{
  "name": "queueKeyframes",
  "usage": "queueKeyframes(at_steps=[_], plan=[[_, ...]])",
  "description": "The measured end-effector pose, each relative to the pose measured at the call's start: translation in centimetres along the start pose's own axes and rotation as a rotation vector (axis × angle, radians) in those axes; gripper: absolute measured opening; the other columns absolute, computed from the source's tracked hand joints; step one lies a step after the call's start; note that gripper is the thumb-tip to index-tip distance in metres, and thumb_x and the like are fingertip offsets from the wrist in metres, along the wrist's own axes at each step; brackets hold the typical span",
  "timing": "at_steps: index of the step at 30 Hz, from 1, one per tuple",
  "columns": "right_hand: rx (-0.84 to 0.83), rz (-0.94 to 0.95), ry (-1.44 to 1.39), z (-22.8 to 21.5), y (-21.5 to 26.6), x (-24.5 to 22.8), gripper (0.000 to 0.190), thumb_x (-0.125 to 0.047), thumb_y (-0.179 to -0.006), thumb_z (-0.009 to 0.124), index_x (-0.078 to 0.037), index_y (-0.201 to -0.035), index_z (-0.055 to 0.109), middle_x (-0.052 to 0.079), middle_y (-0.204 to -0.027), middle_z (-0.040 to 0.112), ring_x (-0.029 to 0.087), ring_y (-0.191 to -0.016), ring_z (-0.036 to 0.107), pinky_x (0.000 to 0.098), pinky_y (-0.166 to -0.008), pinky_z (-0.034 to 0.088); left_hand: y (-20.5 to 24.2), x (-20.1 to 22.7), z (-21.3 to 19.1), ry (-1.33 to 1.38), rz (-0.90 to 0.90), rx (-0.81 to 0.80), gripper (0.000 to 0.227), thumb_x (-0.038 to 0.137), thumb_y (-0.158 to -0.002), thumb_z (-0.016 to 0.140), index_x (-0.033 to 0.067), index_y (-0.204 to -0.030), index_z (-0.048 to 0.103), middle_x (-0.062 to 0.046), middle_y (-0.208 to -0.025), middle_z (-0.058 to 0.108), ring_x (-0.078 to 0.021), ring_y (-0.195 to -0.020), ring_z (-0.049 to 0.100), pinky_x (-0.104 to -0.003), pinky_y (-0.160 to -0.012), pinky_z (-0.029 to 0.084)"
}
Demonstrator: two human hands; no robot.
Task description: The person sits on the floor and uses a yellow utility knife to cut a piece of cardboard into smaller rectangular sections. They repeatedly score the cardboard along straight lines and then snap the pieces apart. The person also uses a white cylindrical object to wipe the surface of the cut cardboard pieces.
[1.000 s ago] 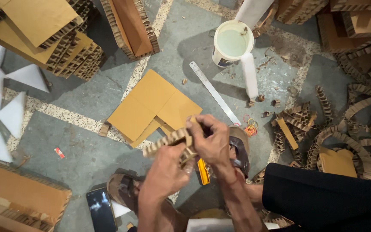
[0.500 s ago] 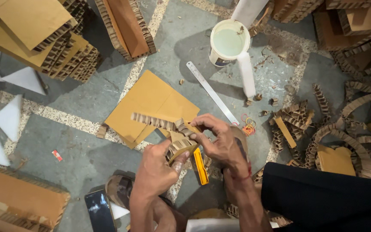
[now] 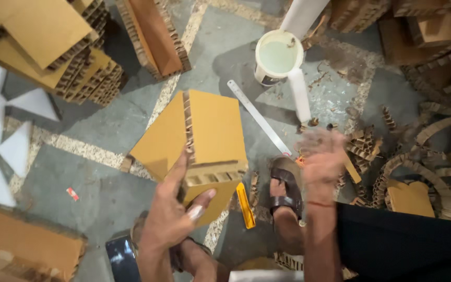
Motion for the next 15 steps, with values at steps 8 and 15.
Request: queueKeyframes(at_steps=[8, 15], plan=[[-0.647, 0.688, 0.044, 6.7, 8.5, 15.6, 0.078, -0.054, -0.096, 0.060, 0.001, -0.149, 0.045, 0.013, -0.137, 0.064, 0.022, -0.127, 0.061, 0.0368, -0.106, 0.049, 1.9, -0.9, -3.9, 0.301, -0.046, 0.036, 0.086, -0.002, -0.084, 0.075, -0.0012, -0.159, 0.034, -0.019, -0.141, 0.062, -0.0225, -0.129, 0.059, -0.035, -0.110, 0.046], [-0.813, 0.562, 0.554, 7.2, 9.4, 14.8, 0.045, -0.019, -0.097, 0.074, 0.006, -0.133, 0.060, 0.009, -0.112, 0.071, 0.013, -0.098, 0.068, 0.0297, -0.086, 0.055, 2.9, -5.2, -9.8, 0.066, -0.228, 0.256, 0.084, 0.001, -0.080, 0.077, 0.0038, -0.157, 0.043, -0.018, -0.141, 0.064, -0.0258, -0.123, 0.063, -0.037, -0.102, 0.050]])
Point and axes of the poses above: each hand's wrist, its own y-axis away from the middle knuckle, its own z-axis out of the palm, x = y × z, the point moved 10 cm from there along -y, towards the middle knuckle
